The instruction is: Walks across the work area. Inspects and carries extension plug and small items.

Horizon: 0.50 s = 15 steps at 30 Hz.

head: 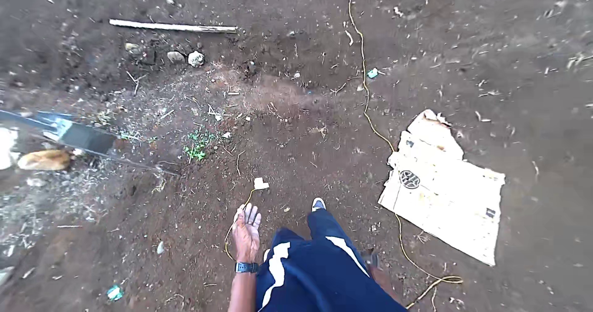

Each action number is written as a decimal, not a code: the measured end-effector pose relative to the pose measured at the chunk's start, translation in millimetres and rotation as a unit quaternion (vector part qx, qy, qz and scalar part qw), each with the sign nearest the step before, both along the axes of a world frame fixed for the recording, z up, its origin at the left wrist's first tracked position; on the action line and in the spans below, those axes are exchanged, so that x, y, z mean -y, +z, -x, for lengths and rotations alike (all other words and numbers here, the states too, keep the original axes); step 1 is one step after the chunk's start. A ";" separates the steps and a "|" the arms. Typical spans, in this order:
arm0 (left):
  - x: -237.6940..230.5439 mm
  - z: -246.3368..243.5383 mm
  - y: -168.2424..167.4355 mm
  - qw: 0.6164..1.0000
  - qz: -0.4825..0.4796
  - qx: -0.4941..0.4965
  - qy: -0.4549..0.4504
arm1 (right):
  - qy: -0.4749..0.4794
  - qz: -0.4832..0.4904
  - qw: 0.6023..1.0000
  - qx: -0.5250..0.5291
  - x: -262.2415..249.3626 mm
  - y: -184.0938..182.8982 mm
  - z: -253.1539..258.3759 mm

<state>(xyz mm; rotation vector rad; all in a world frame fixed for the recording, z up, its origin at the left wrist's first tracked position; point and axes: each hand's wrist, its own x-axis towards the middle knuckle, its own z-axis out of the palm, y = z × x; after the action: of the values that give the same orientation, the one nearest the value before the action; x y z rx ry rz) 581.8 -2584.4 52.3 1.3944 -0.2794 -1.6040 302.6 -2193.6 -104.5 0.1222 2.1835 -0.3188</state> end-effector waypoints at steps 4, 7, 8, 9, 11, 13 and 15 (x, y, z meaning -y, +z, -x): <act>31.1 74.8 22.6 0.999 -0.020 -0.025 0.023 | 0.035 0.092 0.995 0.026 151.1 50.6 118.7; 69.6 119.0 42.6 0.999 -0.029 -0.018 0.035 | 0.051 0.163 0.983 0.070 277.5 113.8 172.3; 84.8 131.4 43.4 0.999 -0.029 -0.014 0.040 | 0.062 0.194 0.974 0.095 314.5 129.4 181.0; 100.5 143.6 42.3 0.999 -0.031 -0.011 0.039 | 0.079 0.232 0.961 0.127 348.9 141.8 186.0; 131.7 169.4 39.5 0.999 -0.040 -0.006 0.026 | 0.097 0.325 0.914 0.225 413.9 165.2 185.3; 157.3 196.9 37.8 0.998 -0.056 -0.003 0.000 | 0.133 0.379 0.859 0.317 471.2 179.0 175.8; 182.8 223.7 35.3 0.997 -0.061 -0.017 -0.041 | 0.158 0.403 0.822 0.370 524.1 184.5 162.5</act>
<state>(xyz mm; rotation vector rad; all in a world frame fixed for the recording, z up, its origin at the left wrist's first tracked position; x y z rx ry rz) 358.1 -2767.3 87.6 1.4627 -0.2247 -1.7359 140.0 -2717.7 80.0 -0.5100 1.1333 -0.8180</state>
